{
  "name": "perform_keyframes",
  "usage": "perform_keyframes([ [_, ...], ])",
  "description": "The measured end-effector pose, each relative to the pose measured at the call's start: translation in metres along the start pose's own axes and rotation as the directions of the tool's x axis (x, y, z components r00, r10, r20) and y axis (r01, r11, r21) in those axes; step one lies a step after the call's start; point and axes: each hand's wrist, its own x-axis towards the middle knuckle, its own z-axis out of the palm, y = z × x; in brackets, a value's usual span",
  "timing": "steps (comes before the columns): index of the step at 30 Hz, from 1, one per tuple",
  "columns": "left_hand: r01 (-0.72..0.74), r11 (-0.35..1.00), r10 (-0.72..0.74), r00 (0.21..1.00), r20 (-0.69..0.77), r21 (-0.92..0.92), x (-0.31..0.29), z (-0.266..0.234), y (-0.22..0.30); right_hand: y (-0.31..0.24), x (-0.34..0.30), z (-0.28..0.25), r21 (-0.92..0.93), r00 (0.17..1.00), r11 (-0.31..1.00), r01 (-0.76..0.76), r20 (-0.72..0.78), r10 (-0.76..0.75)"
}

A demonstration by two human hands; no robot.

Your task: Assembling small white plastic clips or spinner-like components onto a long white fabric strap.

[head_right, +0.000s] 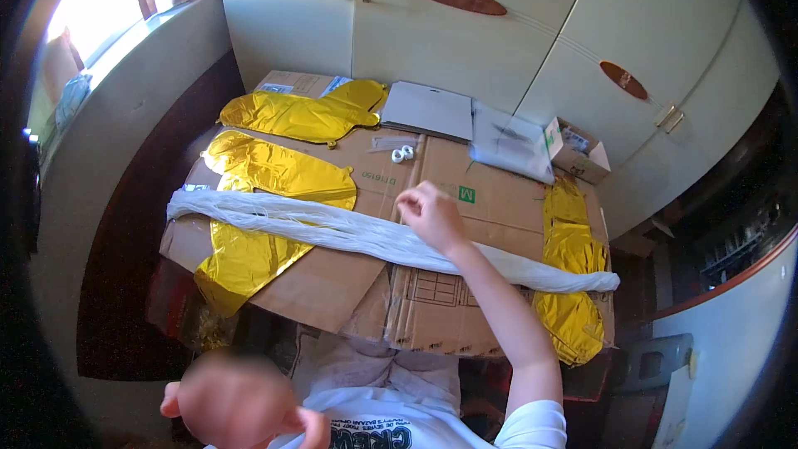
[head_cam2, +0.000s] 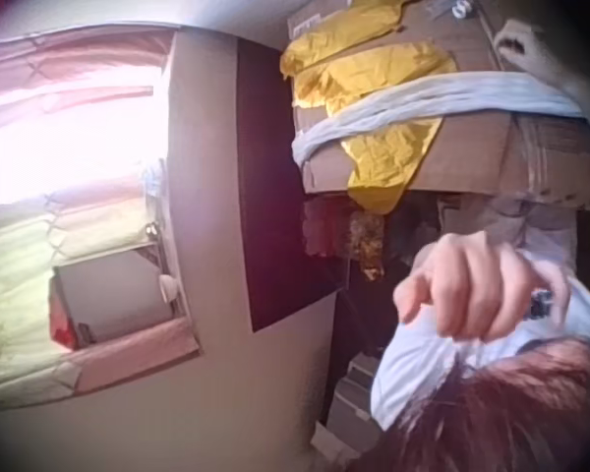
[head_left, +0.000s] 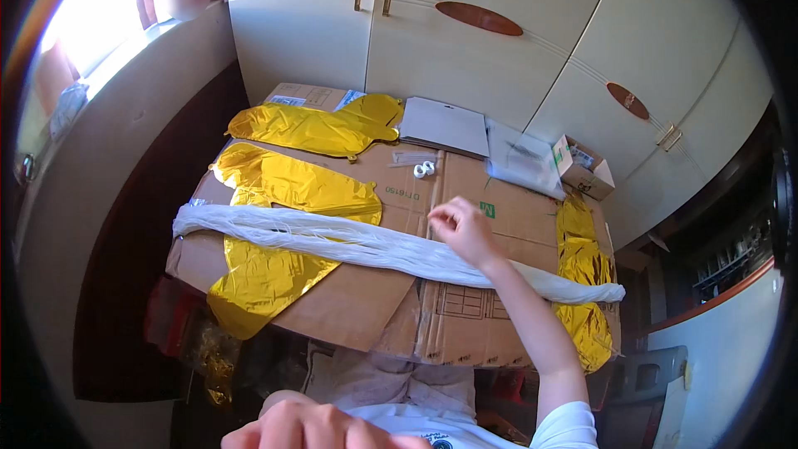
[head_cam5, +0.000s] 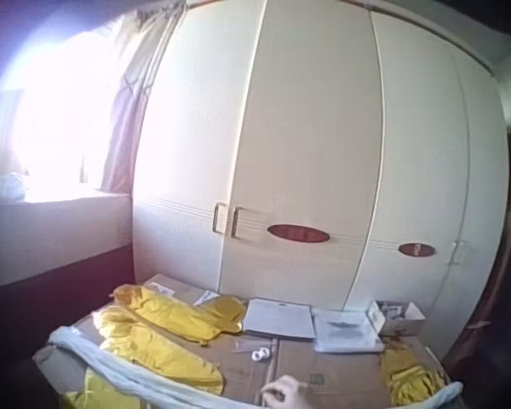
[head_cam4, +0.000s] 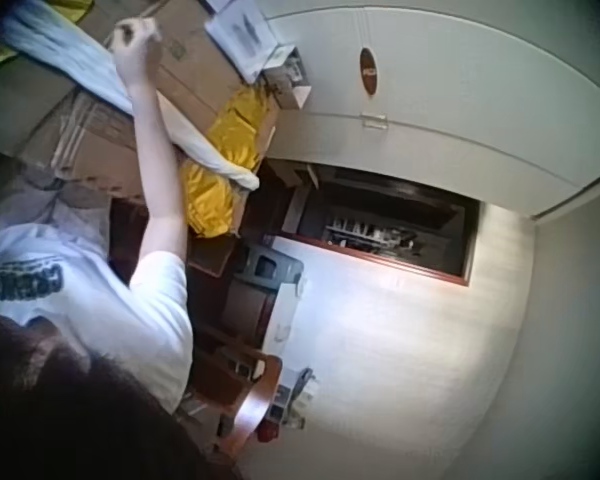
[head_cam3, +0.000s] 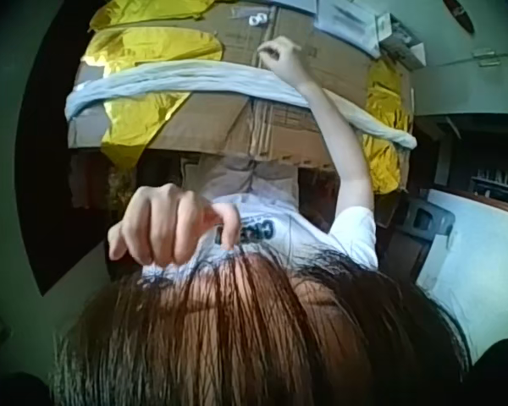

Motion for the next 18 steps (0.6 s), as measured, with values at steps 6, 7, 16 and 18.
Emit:
perform_keyframes([
  [6, -0.073, 0.997, 0.072, 0.993, 0.098, -0.001, 0.019, 0.024, -0.025, -0.014, -0.037, 0.019, -0.214, 0.994, 0.977, 0.018, 0.108, 0.006],
  [7, -0.083, 0.997, 0.083, 0.991, 0.103, -0.002, 0.02, 0.027, -0.028, -0.017, -0.038, 0.023, -0.217, 0.995, 0.976, 0.0, 0.099, 0.022],
  [16, -0.008, 0.998, 0.002, 0.994, 0.111, 0.057, 0.013, 0.04, -0.035, -0.001, -0.036, 0.042, -0.062, 0.992, 0.991, -0.118, 0.032, 0.12],
  [18, -0.05, 0.998, 0.044, 0.99, 0.135, 0.043, 0.015, 0.04, -0.039, 0.001, -0.036, 0.041, 0.025, 0.99, 0.99, -0.14, 0.018, 0.14],
])
